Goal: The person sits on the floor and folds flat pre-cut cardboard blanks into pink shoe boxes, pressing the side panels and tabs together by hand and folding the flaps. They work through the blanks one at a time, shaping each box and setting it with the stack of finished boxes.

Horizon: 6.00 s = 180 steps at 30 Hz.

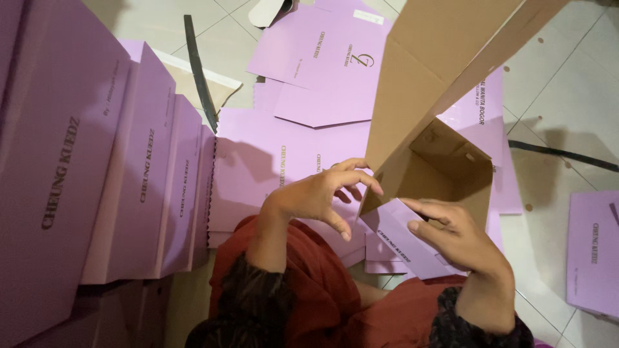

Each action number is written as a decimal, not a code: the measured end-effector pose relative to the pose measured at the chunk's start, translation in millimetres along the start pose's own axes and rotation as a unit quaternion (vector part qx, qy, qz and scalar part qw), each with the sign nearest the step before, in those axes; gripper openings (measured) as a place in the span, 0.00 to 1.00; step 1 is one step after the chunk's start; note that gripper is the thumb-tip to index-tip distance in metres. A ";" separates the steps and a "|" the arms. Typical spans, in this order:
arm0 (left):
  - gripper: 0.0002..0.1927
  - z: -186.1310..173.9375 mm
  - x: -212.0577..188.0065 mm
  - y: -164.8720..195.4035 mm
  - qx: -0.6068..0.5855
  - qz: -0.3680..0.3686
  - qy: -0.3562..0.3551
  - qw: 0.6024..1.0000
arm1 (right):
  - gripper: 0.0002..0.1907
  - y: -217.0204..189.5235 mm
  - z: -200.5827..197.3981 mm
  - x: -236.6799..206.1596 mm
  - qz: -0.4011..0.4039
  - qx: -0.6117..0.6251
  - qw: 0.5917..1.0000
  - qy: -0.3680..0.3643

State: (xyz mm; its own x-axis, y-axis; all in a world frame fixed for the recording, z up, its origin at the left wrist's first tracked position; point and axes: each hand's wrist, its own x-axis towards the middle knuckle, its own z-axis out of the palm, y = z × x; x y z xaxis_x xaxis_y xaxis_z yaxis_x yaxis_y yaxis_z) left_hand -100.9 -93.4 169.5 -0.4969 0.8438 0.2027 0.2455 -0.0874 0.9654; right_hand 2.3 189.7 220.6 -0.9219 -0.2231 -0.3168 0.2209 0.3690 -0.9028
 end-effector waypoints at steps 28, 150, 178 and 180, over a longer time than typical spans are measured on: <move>0.27 54.7 34.9 -27.3 0.103 0.159 0.415 0.890 | 0.20 1.3 -36.3 -35.6 0.015 -0.107 0.994 -0.007; 0.13 73.4 26.8 1.2 0.371 0.046 0.392 0.841 | 0.10 -16.3 27.2 39.6 -0.118 -0.478 0.860 0.137; 0.05 85.0 34.8 -53.5 0.250 0.049 0.567 0.783 | 0.12 17.0 83.6 59.8 -0.219 -0.198 0.884 0.362; 0.06 90.2 34.5 -56.3 0.266 0.052 0.556 0.785 | 0.13 19.1 85.0 61.8 -0.214 -0.178 0.889 0.363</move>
State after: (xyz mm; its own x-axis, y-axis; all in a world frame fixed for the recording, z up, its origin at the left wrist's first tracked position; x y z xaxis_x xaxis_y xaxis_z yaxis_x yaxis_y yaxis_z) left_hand -56.7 -11.6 107.3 -0.7980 -0.1646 0.5797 0.4995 0.3577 0.7891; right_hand -23.4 106.3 159.0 -0.8885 0.1813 0.4216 -0.1956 0.6814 -0.7053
